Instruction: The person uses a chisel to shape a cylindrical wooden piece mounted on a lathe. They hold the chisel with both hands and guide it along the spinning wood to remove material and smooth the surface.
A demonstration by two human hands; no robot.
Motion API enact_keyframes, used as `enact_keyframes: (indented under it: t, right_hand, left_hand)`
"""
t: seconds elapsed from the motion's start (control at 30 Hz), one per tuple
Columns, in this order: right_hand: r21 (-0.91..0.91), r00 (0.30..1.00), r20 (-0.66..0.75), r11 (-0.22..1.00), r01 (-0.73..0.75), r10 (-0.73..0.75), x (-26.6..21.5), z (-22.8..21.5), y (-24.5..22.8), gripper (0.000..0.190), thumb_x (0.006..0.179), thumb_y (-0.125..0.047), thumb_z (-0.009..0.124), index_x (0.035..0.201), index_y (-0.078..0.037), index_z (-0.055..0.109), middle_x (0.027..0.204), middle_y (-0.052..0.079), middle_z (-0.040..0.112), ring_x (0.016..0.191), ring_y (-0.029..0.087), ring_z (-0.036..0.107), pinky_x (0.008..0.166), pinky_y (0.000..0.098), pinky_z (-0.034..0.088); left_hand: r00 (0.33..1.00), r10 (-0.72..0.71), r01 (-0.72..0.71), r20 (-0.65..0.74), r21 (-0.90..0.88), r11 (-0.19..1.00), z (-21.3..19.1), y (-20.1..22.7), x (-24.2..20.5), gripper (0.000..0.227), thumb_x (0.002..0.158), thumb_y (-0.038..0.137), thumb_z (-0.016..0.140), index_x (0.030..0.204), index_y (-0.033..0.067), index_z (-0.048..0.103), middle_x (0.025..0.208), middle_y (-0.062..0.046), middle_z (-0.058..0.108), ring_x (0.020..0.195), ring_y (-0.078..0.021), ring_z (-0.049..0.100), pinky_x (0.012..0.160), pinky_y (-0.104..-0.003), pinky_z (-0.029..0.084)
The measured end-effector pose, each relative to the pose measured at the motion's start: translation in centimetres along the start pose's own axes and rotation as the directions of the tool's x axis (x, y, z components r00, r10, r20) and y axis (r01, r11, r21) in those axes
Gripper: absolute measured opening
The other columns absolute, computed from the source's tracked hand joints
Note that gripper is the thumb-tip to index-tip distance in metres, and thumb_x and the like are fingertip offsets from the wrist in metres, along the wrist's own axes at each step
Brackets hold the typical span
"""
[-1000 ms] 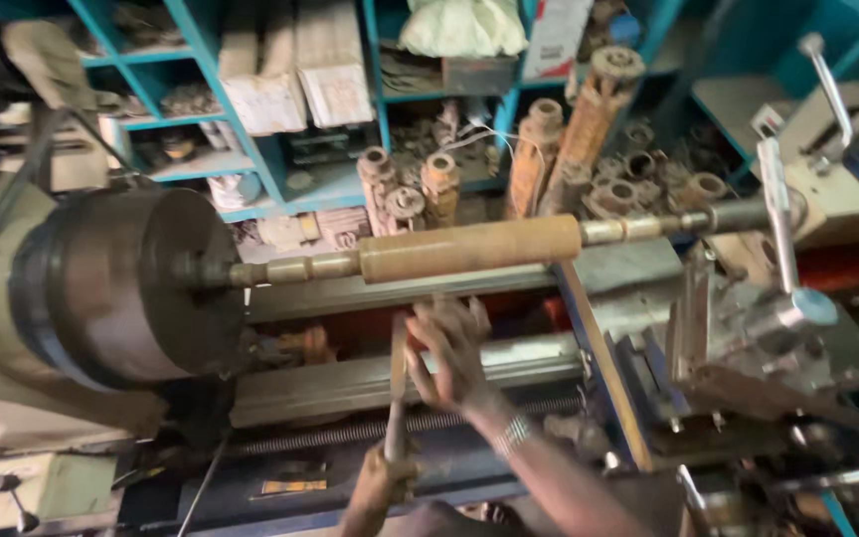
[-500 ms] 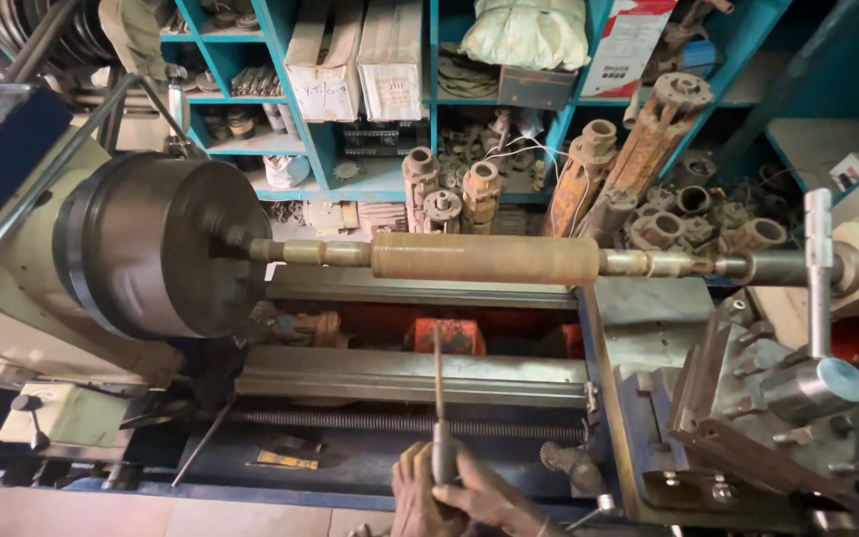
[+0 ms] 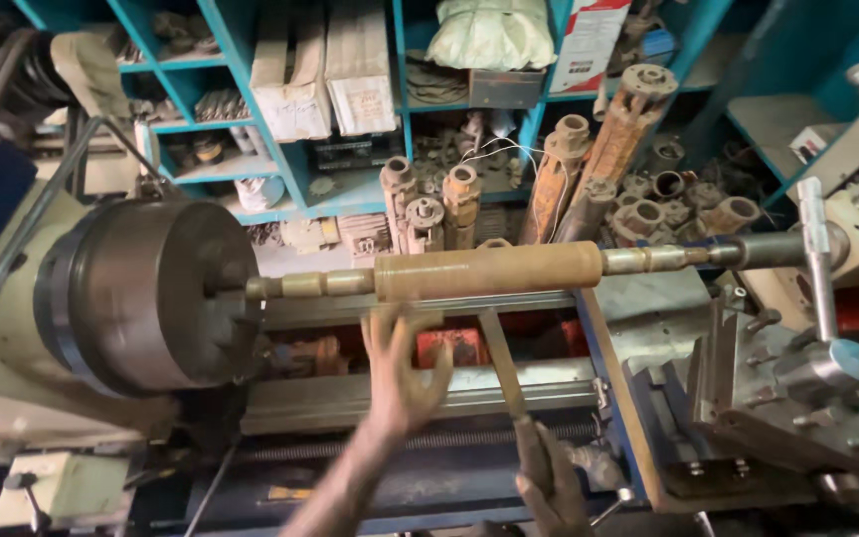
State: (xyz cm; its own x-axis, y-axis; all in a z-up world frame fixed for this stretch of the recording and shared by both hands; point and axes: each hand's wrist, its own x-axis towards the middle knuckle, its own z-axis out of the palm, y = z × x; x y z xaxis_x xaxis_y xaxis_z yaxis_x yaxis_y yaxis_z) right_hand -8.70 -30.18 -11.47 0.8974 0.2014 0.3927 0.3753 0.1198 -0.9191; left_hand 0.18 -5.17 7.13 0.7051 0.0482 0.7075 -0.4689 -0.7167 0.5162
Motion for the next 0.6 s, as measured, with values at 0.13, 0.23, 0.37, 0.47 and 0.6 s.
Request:
enact_keyframes:
  t: [0.13, 0.23, 0.37, 0.47, 0.6]
  right_hand:
    - [-0.454, 0.977, -0.074, 0.879, 0.147, -0.202, 4.8, 3.1, -3.2, 0.059, 0.094, -0.005, 0.063, 0.149, -0.003, 0.043, 0.128, 0.022, 0.064, 0.107, 0.030, 0.065, 0.088, 0.0386, 0.054]
    - [-0.537, 0.977, -0.139, 0.841, 0.062, -0.161, 8.0, 5.8, -4.8, 0.054, 0.094, -0.011, 0.064, 0.146, -0.004, 0.051, 0.106, 0.015, 0.073, 0.087, 0.024, 0.072, 0.076, 0.0353, 0.057]
    - [-0.624, 0.948, -0.175, 0.774, 0.103, -0.267, 9.3, 7.8, -5.6, 0.051, 0.101, -0.015, 0.061, 0.150, -0.008, 0.050, 0.107, 0.015, 0.073, 0.095, 0.024, 0.073, 0.081, 0.0346, 0.058]
    - [-0.606, 0.950, -0.274, 0.794, -0.048, -0.152, 9.3, 8.7, -5.4, 0.050, 0.098, -0.017, 0.061, 0.146, -0.006, 0.054, 0.100, 0.016, 0.073, 0.084, 0.026, 0.072, 0.072, 0.0360, 0.058]
    - [-0.622, 0.919, -0.234, 0.775, 0.110, -0.318, 9.5, 9.1, -4.6, 0.046, 0.102, -0.016, 0.059, 0.144, 0.001, 0.054, 0.119, 0.025, 0.071, 0.103, 0.032, 0.072, 0.084, 0.0387, 0.059]
  left_hand:
    - [0.997, 0.031, -0.026, 0.065, -0.073, 0.997, 1.9, -1.2, 11.8, 0.040, 0.088, 0.023, 0.070, 0.124, 0.0084, 0.062, 0.130, -0.020, 0.055, 0.126, -0.0389, 0.049, 0.109, -0.055, 0.040]
    - [0.966, -0.014, -0.001, 0.257, 0.060, 0.998, 5.1, -1.8, 16.1, 0.035, 0.089, 0.030, 0.069, 0.119, 0.0133, 0.066, 0.125, -0.016, 0.057, 0.125, -0.0374, 0.049, 0.107, -0.055, 0.041]
    - [0.897, -0.060, -0.046, 0.439, 0.226, 0.973, 8.2, -3.5, 17.1, 0.038, 0.090, 0.033, 0.065, 0.120, 0.0098, 0.064, 0.129, -0.018, 0.055, 0.127, -0.0383, 0.048, 0.098, -0.060, 0.041]
    - [0.854, -0.071, -0.045, 0.515, 0.210, 0.977, 8.7, -4.9, 16.8, 0.035, 0.090, 0.030, 0.061, 0.121, 0.0142, 0.066, 0.127, -0.018, 0.057, 0.125, -0.0373, 0.051, 0.101, -0.060, 0.039]
    - [0.851, -0.034, -0.075, 0.523, 0.185, 0.980, 9.5, -5.0, 16.9, 0.031, 0.103, 0.034, 0.051, 0.121, 0.0160, 0.067, 0.123, -0.016, 0.061, 0.122, -0.0349, 0.056, 0.111, -0.061, 0.031]
